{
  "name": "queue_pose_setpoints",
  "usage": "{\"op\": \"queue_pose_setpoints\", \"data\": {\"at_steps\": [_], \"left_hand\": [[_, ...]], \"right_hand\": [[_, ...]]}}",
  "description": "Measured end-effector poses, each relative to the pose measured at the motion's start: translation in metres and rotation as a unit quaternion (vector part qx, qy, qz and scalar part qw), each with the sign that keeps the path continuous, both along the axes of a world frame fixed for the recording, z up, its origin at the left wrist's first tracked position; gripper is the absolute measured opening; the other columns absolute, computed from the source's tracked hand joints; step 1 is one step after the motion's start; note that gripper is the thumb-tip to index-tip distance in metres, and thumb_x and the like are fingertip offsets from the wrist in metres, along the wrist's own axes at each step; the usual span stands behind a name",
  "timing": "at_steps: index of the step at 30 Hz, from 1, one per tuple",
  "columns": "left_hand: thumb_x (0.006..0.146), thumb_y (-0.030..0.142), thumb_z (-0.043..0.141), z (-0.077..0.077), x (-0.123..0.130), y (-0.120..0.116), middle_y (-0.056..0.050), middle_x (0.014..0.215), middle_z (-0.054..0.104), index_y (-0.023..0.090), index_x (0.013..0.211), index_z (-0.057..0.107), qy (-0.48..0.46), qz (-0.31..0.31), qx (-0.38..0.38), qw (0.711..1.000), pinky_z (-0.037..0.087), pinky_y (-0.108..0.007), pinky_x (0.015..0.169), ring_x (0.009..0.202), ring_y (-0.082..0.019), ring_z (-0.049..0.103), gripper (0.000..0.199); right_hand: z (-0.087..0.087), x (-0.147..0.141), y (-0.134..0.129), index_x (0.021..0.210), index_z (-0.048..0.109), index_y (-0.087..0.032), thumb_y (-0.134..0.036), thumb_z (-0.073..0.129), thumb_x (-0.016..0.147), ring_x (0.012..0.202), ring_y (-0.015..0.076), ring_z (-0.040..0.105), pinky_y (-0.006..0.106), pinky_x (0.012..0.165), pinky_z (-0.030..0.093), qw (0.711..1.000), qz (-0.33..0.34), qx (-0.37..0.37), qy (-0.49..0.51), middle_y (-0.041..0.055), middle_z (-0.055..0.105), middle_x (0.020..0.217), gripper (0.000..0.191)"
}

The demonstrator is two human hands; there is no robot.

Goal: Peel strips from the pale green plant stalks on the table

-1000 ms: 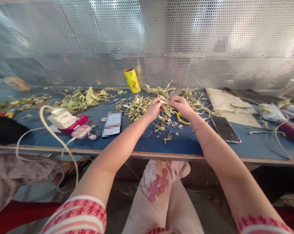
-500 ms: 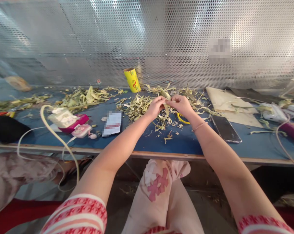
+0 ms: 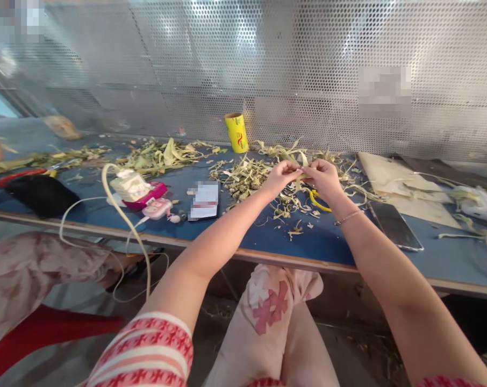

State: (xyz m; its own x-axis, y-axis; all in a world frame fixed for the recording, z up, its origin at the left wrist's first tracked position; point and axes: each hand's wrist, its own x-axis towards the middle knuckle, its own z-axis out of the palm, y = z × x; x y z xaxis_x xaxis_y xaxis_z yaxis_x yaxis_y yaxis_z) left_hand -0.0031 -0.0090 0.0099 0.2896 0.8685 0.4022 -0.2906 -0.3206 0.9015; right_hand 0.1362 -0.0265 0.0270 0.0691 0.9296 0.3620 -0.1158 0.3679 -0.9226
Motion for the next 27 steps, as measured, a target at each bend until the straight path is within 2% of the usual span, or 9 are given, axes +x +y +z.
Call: {"op": "queue_pose_setpoints", "data": {"at_steps": [4,9,13,17,22,27], "left_hand": [[0.07,0.025,0.071,0.001,0.0,0.001,-0.002,0.082,0.063,0.015,0.081,0.057,0.011,0.013,0.02,1.0,0.047,-0.032,0.082,0.076,-0.011,0.059,0.02],[0.072,0.029,0.071,0.0,0.001,0.002,-0.004,0.086,0.065,0.016,0.085,0.061,0.023,0.034,0.036,0.998,0.047,-0.032,0.08,0.078,-0.012,0.06,0.021],[0.072,0.035,0.071,-0.002,0.002,0.005,-0.005,0.084,0.065,0.017,0.086,0.063,0.032,0.055,0.044,0.997,0.047,-0.031,0.077,0.077,-0.014,0.06,0.024],[0.072,0.035,0.071,-0.005,0.003,0.009,-0.004,0.086,0.065,0.016,0.084,0.063,0.031,0.087,0.05,0.994,0.046,-0.029,0.076,0.076,-0.013,0.059,0.024],[0.073,0.031,0.07,-0.008,0.004,0.011,0.0,0.074,0.06,0.016,0.08,0.062,-0.023,0.077,0.002,0.997,0.045,-0.025,0.071,0.068,-0.009,0.056,0.019],[0.075,0.019,0.067,-0.001,0.004,0.005,0.003,0.068,0.059,0.015,0.076,0.061,-0.088,0.054,-0.066,0.993,0.045,-0.021,0.067,0.062,-0.005,0.055,0.007]], "right_hand": [[-0.003,0.0,0.001,0.055,0.042,-0.019,-0.033,0.081,0.053,0.061,0.0106,0.06,0.023,0.053,0.051,0.999,-0.024,0.004,0.022,-0.0041,0.054,0.059,0.041],[-0.006,0.003,0.005,0.061,0.043,-0.02,-0.038,0.081,0.056,0.062,0.0117,0.061,0.026,0.057,0.053,0.999,-0.042,0.005,0.024,-0.0034,0.057,0.061,0.042],[-0.006,0.006,0.007,0.066,0.042,-0.021,-0.04,0.078,0.059,0.067,0.0126,0.061,0.029,0.061,0.055,0.999,-0.042,0.015,0.005,-0.0032,0.056,0.067,0.041],[-0.007,0.005,0.007,0.074,0.042,-0.023,-0.036,0.076,0.061,0.062,0.0095,0.056,0.024,0.056,0.051,0.997,-0.054,0.044,-0.033,-0.0051,0.053,0.069,0.038],[-0.007,0.001,0.007,0.082,0.048,-0.022,-0.033,0.073,0.061,0.062,0.0077,0.056,0.023,0.059,0.05,0.996,-0.064,0.044,-0.037,-0.004,0.056,0.077,0.035],[-0.008,0.0,0.009,0.083,0.05,-0.022,-0.031,0.07,0.064,0.065,0.0094,0.058,0.026,0.062,0.053,0.998,-0.056,0.034,-0.022,-0.0034,0.055,0.079,0.03]]}}
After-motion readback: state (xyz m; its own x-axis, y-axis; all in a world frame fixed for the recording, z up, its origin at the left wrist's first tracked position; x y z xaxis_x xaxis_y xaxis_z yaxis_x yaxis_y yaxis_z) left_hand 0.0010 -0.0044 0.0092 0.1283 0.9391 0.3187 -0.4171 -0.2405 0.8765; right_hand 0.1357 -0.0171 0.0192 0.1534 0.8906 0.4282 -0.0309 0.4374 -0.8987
